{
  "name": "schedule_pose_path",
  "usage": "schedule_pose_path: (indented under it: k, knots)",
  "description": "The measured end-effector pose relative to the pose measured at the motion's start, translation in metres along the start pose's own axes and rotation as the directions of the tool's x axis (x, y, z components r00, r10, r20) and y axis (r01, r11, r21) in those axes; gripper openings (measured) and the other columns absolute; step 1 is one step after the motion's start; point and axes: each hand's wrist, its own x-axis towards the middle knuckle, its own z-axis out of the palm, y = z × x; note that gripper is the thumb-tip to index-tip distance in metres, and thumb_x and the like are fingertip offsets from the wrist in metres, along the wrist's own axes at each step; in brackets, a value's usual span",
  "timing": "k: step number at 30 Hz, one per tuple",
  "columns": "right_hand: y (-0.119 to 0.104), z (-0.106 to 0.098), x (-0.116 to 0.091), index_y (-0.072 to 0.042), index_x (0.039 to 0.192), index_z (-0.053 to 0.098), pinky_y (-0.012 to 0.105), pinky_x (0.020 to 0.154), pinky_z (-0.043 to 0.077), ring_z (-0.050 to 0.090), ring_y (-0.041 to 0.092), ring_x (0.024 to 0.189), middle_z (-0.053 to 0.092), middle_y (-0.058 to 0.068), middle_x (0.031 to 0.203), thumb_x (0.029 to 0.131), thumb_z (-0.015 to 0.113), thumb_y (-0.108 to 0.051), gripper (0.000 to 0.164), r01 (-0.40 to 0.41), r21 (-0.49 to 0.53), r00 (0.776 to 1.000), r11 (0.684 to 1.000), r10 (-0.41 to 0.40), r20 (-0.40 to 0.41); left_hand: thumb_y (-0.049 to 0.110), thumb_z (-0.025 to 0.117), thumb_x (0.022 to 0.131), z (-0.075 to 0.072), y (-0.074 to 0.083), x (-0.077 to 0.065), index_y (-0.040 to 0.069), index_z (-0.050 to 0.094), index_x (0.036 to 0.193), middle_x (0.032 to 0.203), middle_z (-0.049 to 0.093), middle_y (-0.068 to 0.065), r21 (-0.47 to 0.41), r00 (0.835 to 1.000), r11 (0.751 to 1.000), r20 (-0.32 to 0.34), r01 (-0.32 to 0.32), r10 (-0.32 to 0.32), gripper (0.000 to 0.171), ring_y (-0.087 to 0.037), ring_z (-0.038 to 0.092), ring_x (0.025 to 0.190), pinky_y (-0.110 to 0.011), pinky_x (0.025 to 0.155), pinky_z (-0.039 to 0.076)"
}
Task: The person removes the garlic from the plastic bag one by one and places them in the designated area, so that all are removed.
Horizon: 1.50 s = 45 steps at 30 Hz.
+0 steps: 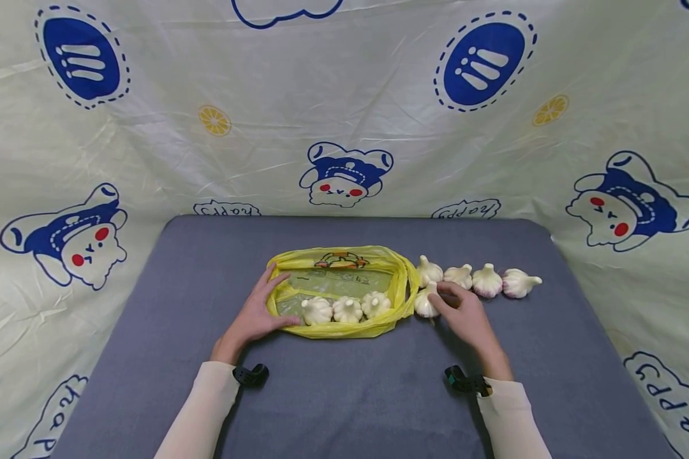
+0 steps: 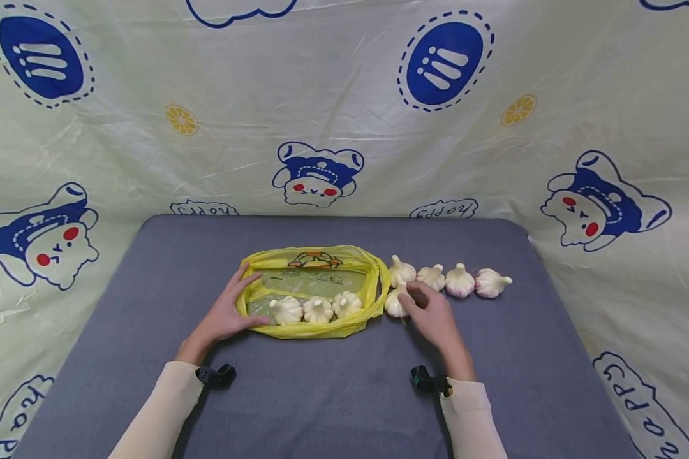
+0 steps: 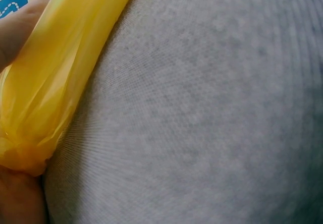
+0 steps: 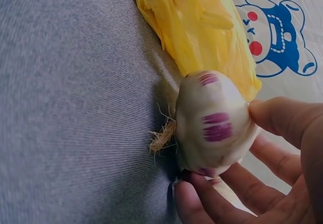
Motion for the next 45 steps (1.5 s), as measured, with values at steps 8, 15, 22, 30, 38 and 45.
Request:
schedule_pose_path:
  k: [8,15,22,30,38,45]
  knots:
    - [0.001,-0.002,-0.002,-0.002,0.136,0.062,0.032,0.084,0.056,0.068,0.041,0.115,0.067,0.023,0.132,0.103,0.064,-0.032,0.044,-0.007,-0.016,1.000,1.000,0.007,0.030,0.037,0.093,0.074,0.000,0.001,0.000,0.016,0.044,0.156,0.174,0.008,-0.010,-0.001,1.000,1.000,-0.001,0.000,0.000,0.098,-0.042,0.009,0.159,-0.070,0.120,0.020]
    - [0.000,-0.003,-0.002,-0.005,0.137,0.063,0.029,0.079,0.056,0.069,0.040,0.113,0.067,0.022,0.132,0.103,0.064,-0.033,0.044,-0.001,-0.006,0.999,1.000,0.002,0.053,0.039,0.093,0.075,0.001,0.001,-0.001,0.017,0.044,0.157,0.175,0.007,-0.008,-0.010,1.000,1.000,0.004,0.008,-0.008,0.098,-0.042,0.009,0.159,-0.071,0.120,0.020]
    - [0.003,-0.001,-0.002,-0.003,0.137,0.062,0.026,0.075,0.056,0.070,0.041,0.111,0.066,0.023,0.133,0.102,0.067,-0.029,0.044,0.013,-0.009,0.998,1.000,-0.013,0.065,0.038,0.093,0.075,0.000,0.001,-0.001,0.017,0.044,0.157,0.174,0.007,-0.009,-0.010,1.000,1.000,0.001,0.002,-0.002,0.098,-0.043,0.010,0.158,-0.071,0.120,0.020]
    - [0.001,-0.005,-0.003,-0.002,0.138,0.061,0.033,0.080,0.057,0.069,0.043,0.112,0.065,0.024,0.134,0.103,0.065,-0.030,0.045,-0.002,-0.038,0.999,0.999,0.004,0.053,0.038,0.093,0.075,0.000,0.000,0.000,0.017,0.044,0.157,0.174,0.007,-0.009,-0.012,1.000,1.000,0.002,0.005,-0.005,0.098,-0.043,0.010,0.158,-0.071,0.119,0.020]
    - [-0.003,-0.010,-0.004,-0.001,0.143,0.055,0.050,0.091,0.057,0.067,0.045,0.116,0.062,0.028,0.136,0.103,0.065,-0.030,0.050,0.005,-0.026,0.999,1.000,-0.004,0.042,0.040,0.093,0.074,0.000,-0.001,0.000,0.017,0.044,0.156,0.174,0.008,-0.009,-0.002,1.000,1.000,-0.004,0.000,0.000,0.098,-0.044,0.011,0.158,-0.072,0.119,0.021]
    - [-0.017,-0.017,-0.005,-0.002,0.154,0.042,0.063,0.101,0.050,0.055,0.052,0.130,0.053,0.031,0.146,0.102,0.066,-0.033,0.066,0.004,-0.021,0.999,1.000,-0.003,0.045,0.040,0.093,0.073,0.000,0.001,-0.001,0.018,0.044,0.157,0.175,0.007,-0.009,-0.008,1.000,1.000,-0.002,0.004,-0.004,0.099,-0.043,0.010,0.158,-0.071,0.120,0.020]
